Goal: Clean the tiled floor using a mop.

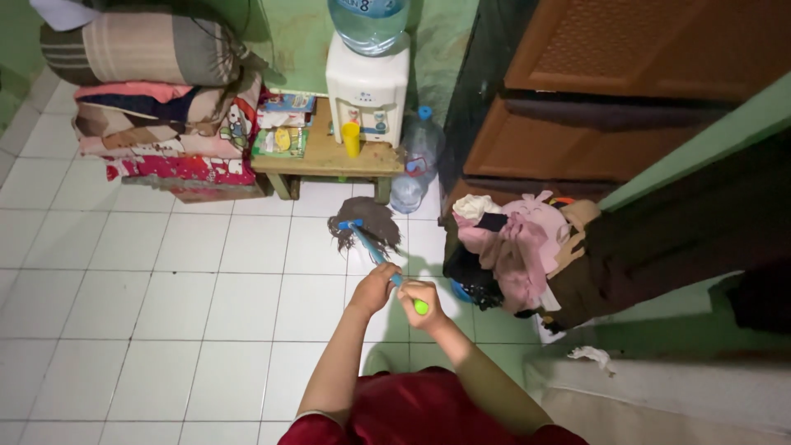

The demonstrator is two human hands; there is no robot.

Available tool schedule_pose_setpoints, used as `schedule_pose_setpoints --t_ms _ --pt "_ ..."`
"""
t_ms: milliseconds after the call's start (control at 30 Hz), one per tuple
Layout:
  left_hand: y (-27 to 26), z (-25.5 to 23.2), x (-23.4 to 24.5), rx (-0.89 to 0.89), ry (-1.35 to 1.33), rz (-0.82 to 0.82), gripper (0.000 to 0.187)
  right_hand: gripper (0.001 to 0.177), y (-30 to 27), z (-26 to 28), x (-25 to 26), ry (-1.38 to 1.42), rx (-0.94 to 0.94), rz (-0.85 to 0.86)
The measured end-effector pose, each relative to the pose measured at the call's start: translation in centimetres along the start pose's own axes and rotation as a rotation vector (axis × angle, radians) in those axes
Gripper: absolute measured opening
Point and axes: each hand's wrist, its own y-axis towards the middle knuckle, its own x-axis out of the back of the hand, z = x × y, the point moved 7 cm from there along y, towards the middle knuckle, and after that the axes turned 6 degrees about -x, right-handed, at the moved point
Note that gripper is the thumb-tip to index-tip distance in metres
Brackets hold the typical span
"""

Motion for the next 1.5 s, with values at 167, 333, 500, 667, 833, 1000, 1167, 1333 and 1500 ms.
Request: schedule_pose_setpoints --t_ms 167,333,500,667,833,1000,1167,1333,1500 --pt "-1.1 -1.9 -1.5 0.013 0.017 -0.047 0.032 0.016 -1.1 1.5 1.6 0.004 -0.015 0.046" --pt "-2.0 -4.5 -2.2 0.061 0.041 -0.068 0.032 0.021 -2.0 2.4 3.4 -0.003 -0.019 0.069" --pt "-3.0 -7.2 -2.8 0.047 0.034 -0.077 0.03 0.019 -3.2 3.5 4.8 0.001 -0.027 0.101" --pt "-4.7 -10.0 -3.3 0.055 0.036 -0.093 0.028 0.021 -4.9 5.1 5.9 0.005 -0.079 0.144" --pt "-6.7 -12.1 -4.1 0.036 0.025 -0.135 0.027 0.021 -6.7 6.9 6.7 0.022 -0.067 0.2" --pt "-8.3 -14.0 -4.7 0.067 0.035 -0.123 0.027 0.023 -8.5 7.5 7.3 0.011 -0.101 0.225" --pt "-9.2 -13.8 -5.9 0.028 0.05 -0.139 0.027 0.02 -9.5 8.5 7.5 0.031 -0.027 0.208" --pt "-9.1 -13.2 -6.3 0.027 0.022 -0.145 0.026 0.017 -9.2 9.5 8.0 0.069 0.025 0.266" --pt "-8.0 -11.9 -6.2 0.003 0.009 -0.165 0.029 0.023 -8.6 7.8 8.0 0.138 0.018 0.282"
